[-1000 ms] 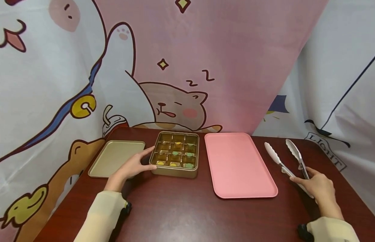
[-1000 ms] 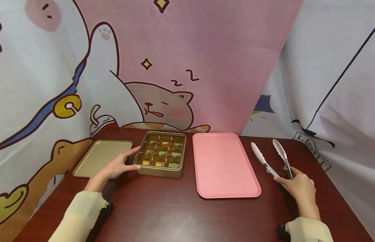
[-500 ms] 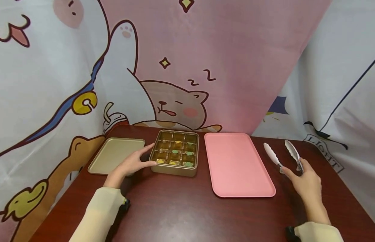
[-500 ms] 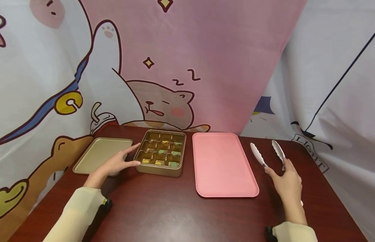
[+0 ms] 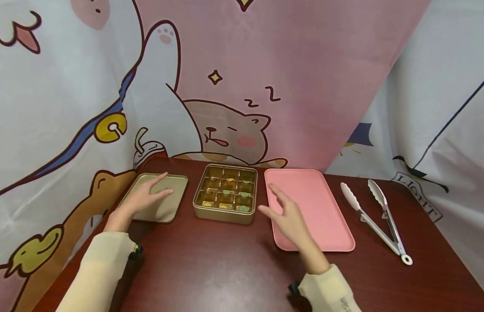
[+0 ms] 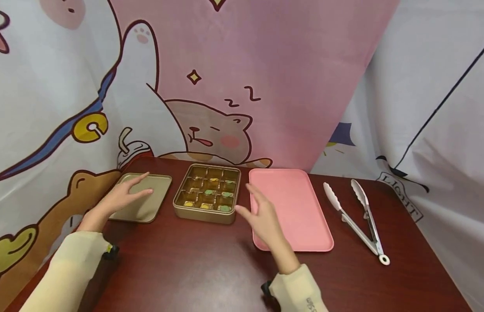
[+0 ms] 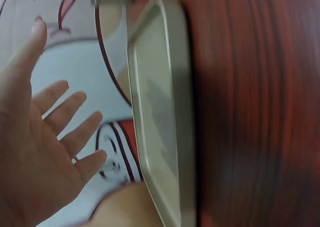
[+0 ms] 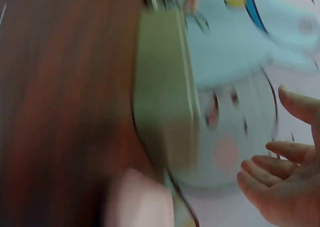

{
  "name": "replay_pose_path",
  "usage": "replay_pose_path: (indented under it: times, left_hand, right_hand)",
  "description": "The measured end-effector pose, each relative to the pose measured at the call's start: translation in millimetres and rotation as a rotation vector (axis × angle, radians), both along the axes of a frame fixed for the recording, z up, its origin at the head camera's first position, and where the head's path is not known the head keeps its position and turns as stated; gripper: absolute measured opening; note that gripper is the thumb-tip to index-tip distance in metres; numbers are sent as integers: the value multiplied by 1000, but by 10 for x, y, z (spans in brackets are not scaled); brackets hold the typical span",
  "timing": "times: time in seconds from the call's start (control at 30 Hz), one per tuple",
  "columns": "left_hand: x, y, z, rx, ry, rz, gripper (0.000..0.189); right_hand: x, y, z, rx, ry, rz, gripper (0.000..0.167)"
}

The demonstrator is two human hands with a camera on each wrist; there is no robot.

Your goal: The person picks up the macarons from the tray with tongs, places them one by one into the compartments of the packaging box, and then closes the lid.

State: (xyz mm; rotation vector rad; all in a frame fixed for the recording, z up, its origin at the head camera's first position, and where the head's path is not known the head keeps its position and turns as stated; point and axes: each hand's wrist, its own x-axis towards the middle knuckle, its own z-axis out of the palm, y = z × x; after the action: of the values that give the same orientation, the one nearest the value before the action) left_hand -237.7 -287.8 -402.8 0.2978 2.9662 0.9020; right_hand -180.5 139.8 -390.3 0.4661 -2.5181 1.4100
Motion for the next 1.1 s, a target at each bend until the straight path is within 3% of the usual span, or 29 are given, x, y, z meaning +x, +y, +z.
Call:
replay_pose_path:
  times: [0.1, 0.23, 0.4, 0.5, 0.67, 0.87, 1.1]
  left_hand:
    - [42, -228, 52, -39, -21, 53, 81]
    - [64, -448, 28, -53, -56, 89, 83]
    - [121, -626, -84, -41, -84, 134, 86]
    - [155, -686, -154, -35, -91, 154, 85]
    - [170, -759, -209, -34, -73, 186, 78]
    - [211, -829, -241, -59, -45, 229, 66]
    - [230, -848, -228, -56, -27, 311, 51]
  right_hand:
    - [19, -467, -43, 2, 1, 105, 67]
    - [54, -941, -126, 40, -6, 237, 66]
    - [94, -1452, -291, 29, -162, 406, 67]
    - [118, -1699, -423, 16, -265, 467, 71]
    - [70, -1971, -567, -7, -402, 474, 87]
    - [-22, -2121, -593, -71, -540, 468, 96]
    - [-49, -2101, -586, -157, -596, 471, 92]
